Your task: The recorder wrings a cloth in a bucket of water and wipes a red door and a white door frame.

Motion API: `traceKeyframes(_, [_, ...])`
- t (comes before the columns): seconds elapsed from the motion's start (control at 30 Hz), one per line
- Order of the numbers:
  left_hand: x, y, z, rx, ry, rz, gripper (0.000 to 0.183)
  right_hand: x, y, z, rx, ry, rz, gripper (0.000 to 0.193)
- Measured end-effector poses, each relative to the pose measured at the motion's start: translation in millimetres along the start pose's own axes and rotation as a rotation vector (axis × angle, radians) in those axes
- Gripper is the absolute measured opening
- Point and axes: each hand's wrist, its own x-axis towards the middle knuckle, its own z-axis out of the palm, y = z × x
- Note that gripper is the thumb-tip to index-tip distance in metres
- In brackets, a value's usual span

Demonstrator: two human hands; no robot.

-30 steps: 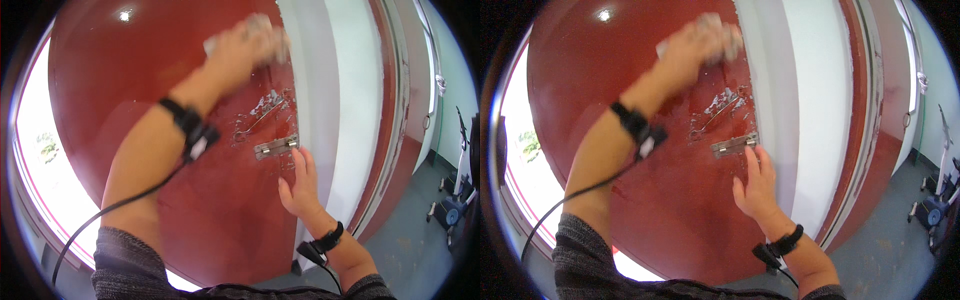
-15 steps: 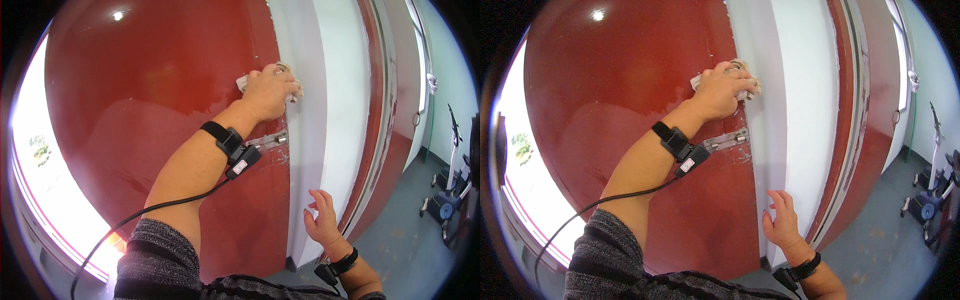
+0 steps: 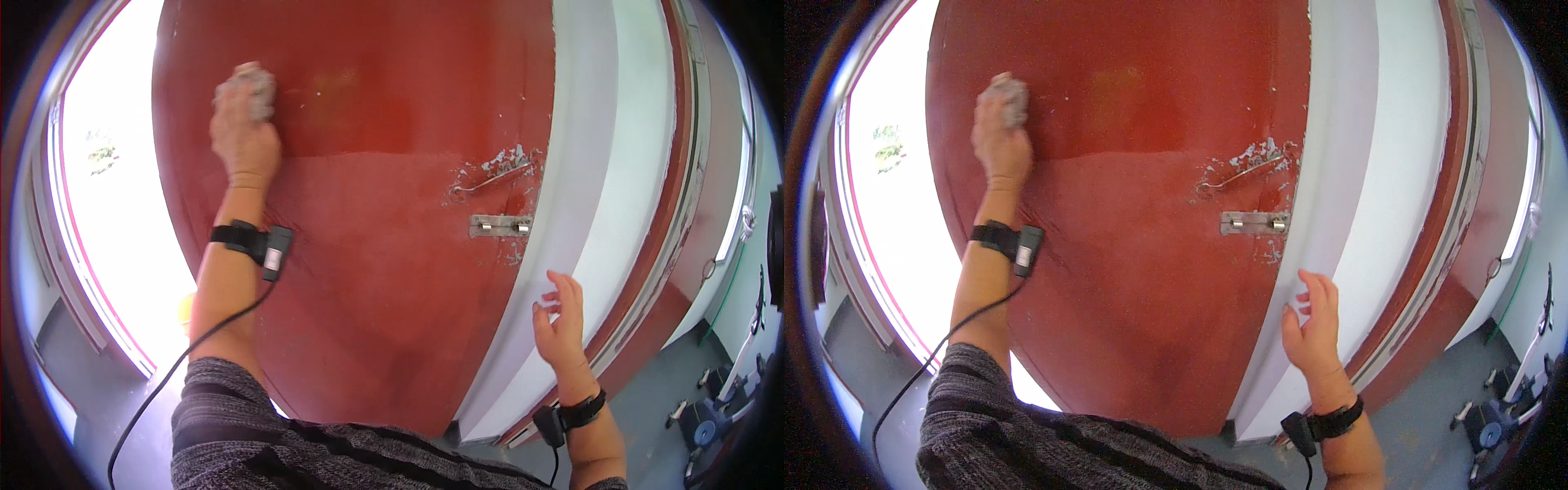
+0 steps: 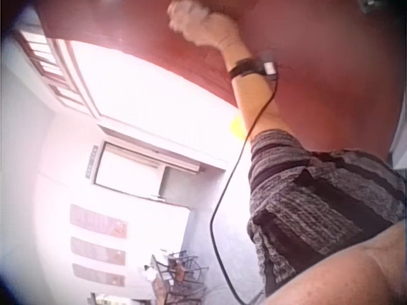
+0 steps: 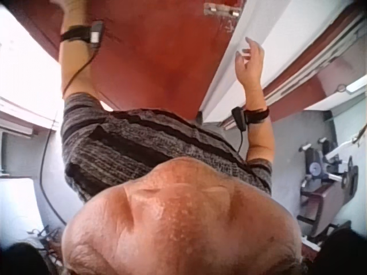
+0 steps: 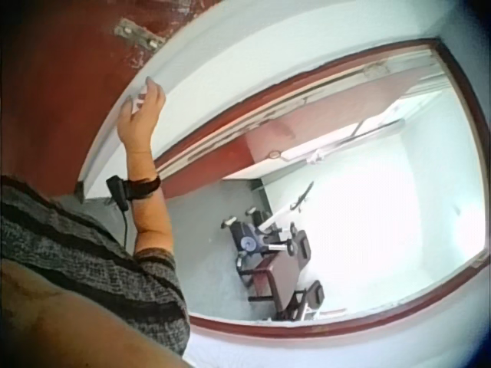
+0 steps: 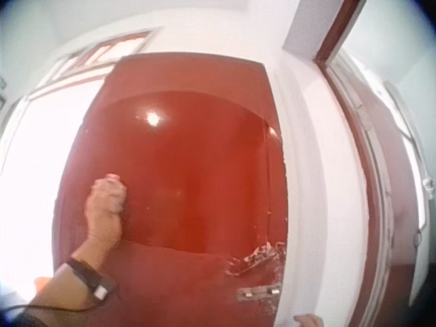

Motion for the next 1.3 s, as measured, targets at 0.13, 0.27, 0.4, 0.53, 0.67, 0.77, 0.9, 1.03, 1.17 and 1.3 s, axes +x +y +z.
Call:
traceKeyframes(0.13, [15.7, -77.2, -36.1, 0.068, -0.041, -0.397, 0.043, 60.3, -5.5, -4.3, -0.096, 0.051, -0.159, 0.053])
traceKeyframes(0.27, [-0.8, -66.2, -42.6, 0.092, -0.078, -0.334, 0.036, 140.9, -14.9, 24.7, -0.293, 0.173, -0.388, 0.051])
traceKeyframes(0.4, [-57.4, 55.2, -29.8, -0.213, -0.085, 0.136, 0.023, 203.0, -24.7, 81.1, -0.43, 0.426, -0.399, 0.054])
traceKeyframes(0.53, [-149.2, 94.7, -47.8, -0.48, -0.244, 0.375, 0.033, 210.9, -31.5, 118.8, -0.548, 0.57, -0.385, 0.049])
traceKeyframes(0.67, [-155.0, 32.3, -50.0, -0.649, -0.319, 0.442, 0.035, 206.1, -37.7, 143.6, -0.56, 0.507, -0.363, 0.046])
traceKeyframes(0.77, [-106.0, -38.3, -37.9, -0.514, -0.189, 0.416, 0.028, 204.6, -32.9, 131.1, -0.578, 0.474, -0.355, 0.047])
traceKeyframes(0.9, [-14.5, -155.2, -50.4, -0.398, -0.067, 0.145, 0.01, 206.9, -27.2, 136.7, -0.573, 0.466, -0.383, 0.047])
traceKeyframes(1.03, [16.9, -199.8, -60.3, -0.359, -0.074, -0.146, 0.02, 208.1, -39.3, 148.9, -0.542, 0.441, -0.398, 0.048])
traceKeyframes(1.17, [-29.0, -193.5, -59.1, -0.24, 0.023, -0.033, 0.024, 212.9, -29.8, 133.5, -0.59, 0.426, -0.409, 0.048])
traceKeyframes(1.3, [-188.8, -197.2, -96.8, -0.166, -0.081, -0.079, 0.046, 209.3, -33.0, 140.3, -0.568, 0.443, -0.401, 0.048])
